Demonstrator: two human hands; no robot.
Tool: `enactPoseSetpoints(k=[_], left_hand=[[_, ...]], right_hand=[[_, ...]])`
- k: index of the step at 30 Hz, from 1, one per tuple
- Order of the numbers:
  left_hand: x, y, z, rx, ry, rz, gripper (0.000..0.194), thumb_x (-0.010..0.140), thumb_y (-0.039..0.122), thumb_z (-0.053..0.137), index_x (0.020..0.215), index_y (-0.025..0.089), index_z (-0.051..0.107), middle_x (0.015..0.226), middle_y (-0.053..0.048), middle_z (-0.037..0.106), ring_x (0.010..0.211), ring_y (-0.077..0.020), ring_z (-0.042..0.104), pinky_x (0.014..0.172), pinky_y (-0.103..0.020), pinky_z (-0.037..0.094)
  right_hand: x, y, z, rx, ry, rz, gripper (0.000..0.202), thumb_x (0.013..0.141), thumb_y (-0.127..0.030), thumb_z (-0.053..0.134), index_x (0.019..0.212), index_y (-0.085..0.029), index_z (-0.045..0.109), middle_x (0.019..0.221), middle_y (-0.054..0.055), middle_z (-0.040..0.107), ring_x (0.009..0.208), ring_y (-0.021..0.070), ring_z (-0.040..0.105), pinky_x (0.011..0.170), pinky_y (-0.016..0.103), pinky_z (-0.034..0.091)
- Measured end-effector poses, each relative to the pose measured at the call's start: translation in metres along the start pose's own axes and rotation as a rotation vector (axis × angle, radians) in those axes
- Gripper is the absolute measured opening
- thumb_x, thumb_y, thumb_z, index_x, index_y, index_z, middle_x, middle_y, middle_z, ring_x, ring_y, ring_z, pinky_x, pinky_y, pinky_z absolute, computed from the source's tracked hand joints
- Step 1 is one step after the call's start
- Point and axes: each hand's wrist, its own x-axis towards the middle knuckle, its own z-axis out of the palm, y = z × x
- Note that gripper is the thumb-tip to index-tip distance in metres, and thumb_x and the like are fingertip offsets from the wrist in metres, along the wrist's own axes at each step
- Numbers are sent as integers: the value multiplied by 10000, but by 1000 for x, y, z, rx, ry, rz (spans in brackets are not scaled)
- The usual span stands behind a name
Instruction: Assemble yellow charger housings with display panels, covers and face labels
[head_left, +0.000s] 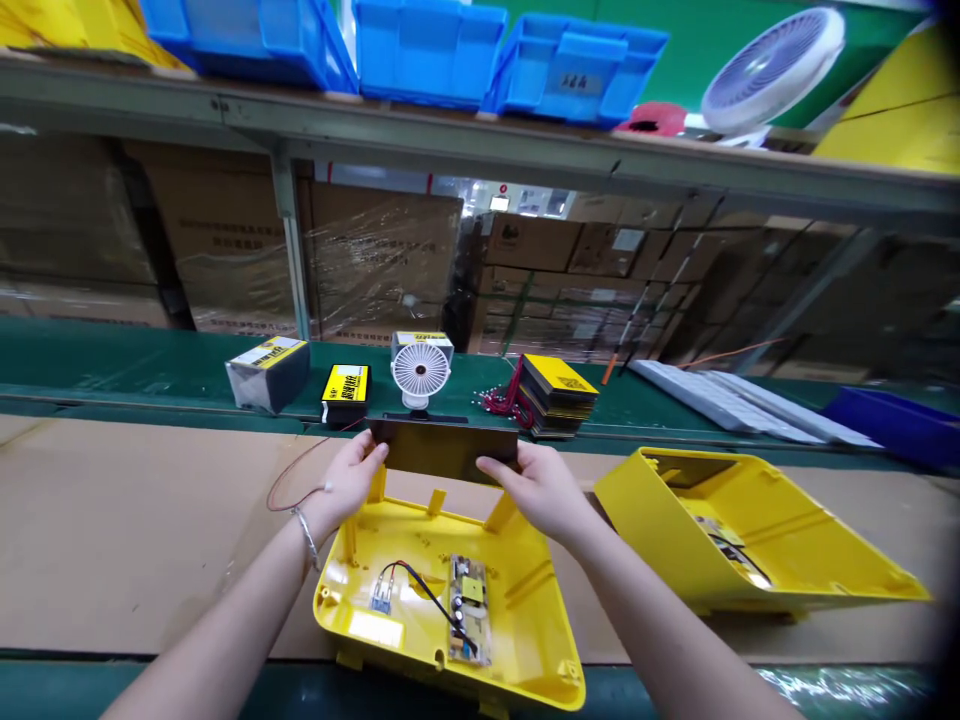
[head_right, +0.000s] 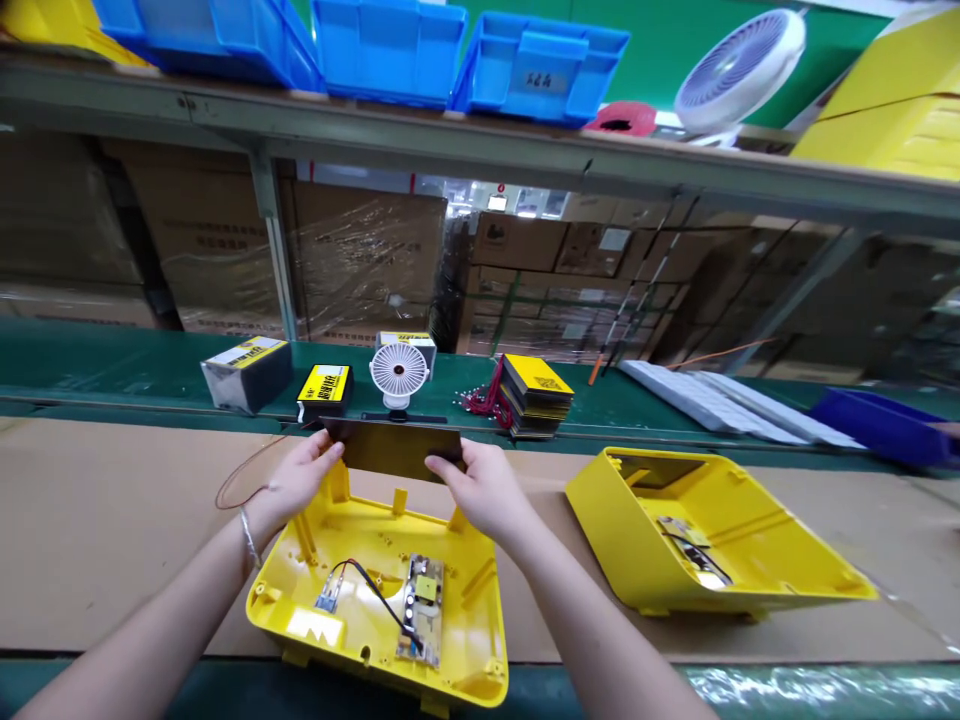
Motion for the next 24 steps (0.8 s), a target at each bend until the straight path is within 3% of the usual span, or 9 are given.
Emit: enactPoseSetpoints(k=[5,9,16,21,24], left_hand=[[-8,9,-2,106,61,106,309,858,289,417,1135,204,525,1165,-55,594,1098,-195,512,982,-320,364],[-11,6,-3,201,74,112,224,835,294,458,987,206,599,1029,-59,642,953,-220,571,886,-349,421],[-15,1,-2,277,116,104,244,835,321,439,980,195,589,992,-67,655,886,-216,594,798,-324,444],[-18,8,-2,324,84,112,182,840,329,437,853,204,568,892,-31,651,809,-195,591,743,-299,437],[-16,7,-1,355,79,105,160,830,321,449,805,204,554,860,-36,644,789,-206,586,713,-311,437]], right_hand=[[11,9,-9,-184,-97,1,292,836,-369,484,981,-164,633,926,52,688,840,201,613,731,299,469],[13,18,-24,-452,-166,90,280,806,-388,521,704,-158,645,648,43,654,580,160,567,539,244,393],[16,26,-23,-476,-149,73,283,805,-372,525,651,-168,648,595,32,641,512,140,533,478,231,318],[13,37,-17,-426,-179,61,148,768,-266,577,806,-199,704,773,29,709,666,163,622,595,230,421],[8,30,-13,-402,-43,25,409,789,-313,581,1182,-201,564,896,46,700,779,172,637,694,264,468]])
